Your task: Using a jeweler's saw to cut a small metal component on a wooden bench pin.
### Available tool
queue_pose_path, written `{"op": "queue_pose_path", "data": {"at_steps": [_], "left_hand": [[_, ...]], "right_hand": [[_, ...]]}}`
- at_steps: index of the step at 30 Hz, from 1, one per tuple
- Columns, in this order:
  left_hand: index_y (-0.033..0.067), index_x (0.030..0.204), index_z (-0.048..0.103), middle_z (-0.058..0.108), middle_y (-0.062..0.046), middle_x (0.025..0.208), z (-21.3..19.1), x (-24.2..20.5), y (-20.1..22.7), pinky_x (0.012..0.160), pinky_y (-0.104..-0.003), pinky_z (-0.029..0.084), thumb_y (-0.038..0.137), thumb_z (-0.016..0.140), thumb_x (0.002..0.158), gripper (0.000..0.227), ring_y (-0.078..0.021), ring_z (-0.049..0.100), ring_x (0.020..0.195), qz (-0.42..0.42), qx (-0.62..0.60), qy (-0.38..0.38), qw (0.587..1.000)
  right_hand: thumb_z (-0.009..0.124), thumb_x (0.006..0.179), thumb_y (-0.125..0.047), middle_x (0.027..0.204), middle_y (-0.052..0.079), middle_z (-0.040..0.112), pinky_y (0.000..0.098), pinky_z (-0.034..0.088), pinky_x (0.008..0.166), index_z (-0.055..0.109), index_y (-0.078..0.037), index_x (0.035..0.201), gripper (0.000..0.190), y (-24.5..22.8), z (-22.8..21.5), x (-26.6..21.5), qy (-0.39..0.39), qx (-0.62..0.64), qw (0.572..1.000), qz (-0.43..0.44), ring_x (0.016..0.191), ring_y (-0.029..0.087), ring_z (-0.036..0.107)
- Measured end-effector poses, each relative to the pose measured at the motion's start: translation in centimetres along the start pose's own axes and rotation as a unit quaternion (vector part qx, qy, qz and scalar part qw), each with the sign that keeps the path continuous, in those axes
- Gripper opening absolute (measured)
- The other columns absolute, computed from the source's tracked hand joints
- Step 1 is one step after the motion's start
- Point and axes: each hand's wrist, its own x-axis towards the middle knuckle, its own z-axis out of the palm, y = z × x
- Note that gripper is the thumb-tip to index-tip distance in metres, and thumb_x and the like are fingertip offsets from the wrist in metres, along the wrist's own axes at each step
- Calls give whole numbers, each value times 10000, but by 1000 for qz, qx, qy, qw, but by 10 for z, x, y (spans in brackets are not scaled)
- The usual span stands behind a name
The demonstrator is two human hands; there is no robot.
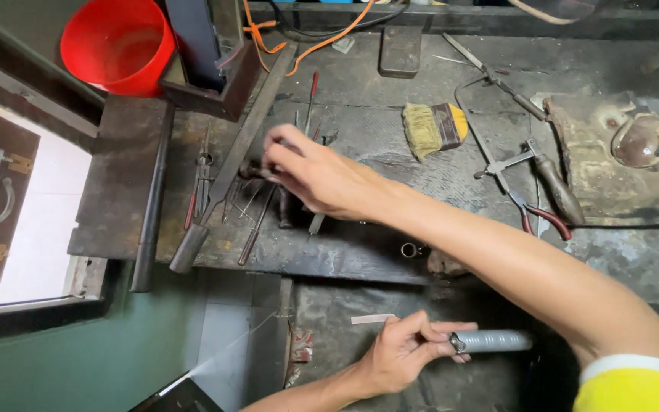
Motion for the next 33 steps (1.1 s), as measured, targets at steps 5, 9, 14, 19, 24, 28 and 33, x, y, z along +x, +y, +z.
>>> {"op": "queue_pose_path", "data": {"at_steps": [5,9,14,19,24,28,33], "left_hand": [[4,1016,478,716,-310,919,1,7,-19,932,-418,620,-31,626,1010,152,-341,760,909,-53,-149,124,980],[-39,1102,486,680,-228,1087,1,24,-2,975,-411,622,-68,655,968,218,-380,757,941,-51,-169,134,975],[-17,1086,508,719,-331,993,0,51,19,971,-413,609,7,619,1010,136,-375,716,1157,-16,-96,104,990],[-10,1094,566,702,-318,1034,1,60,19,919,-374,626,30,634,1006,118,-356,728,1078,-7,-72,101,992],[-13,1103,606,688,-329,1238,2,57,17,842,-328,631,62,638,1013,121,-255,736,832,13,-60,102,993],[-6,1078,615,705,-301,1226,3,57,21,897,-300,620,80,646,1004,117,-279,740,1047,-3,-41,109,993],[26,1079,619,701,-283,1244,2,52,13,957,-317,619,79,642,1009,91,-284,742,1091,-9,-46,112,993]], "right_hand": [[722,947,-84,1032,142,707,306,589,815,651,25,1010,145,-68,-64,-117,175,-7,977,119,878,232,707],[754,875,-55,1011,121,745,274,570,853,755,-6,934,76,-114,-70,-202,237,-57,934,260,869,188,730],[747,841,-4,1001,93,810,214,624,869,742,-19,1160,320,-146,-32,-260,315,-33,847,427,836,110,784],[755,851,72,969,192,761,252,630,863,666,115,1200,362,-159,-14,-236,409,-76,819,396,868,190,777],[807,843,79,950,207,750,231,624,716,676,145,1074,273,-156,-8,-224,445,-160,807,353,833,214,779],[837,830,28,876,128,753,185,580,641,707,81,990,213,-152,-9,-220,416,-184,824,339,597,86,653],[758,876,65,727,83,646,227,508,603,659,49,948,123,-155,-19,-208,354,-213,871,265,554,133,539]]}}
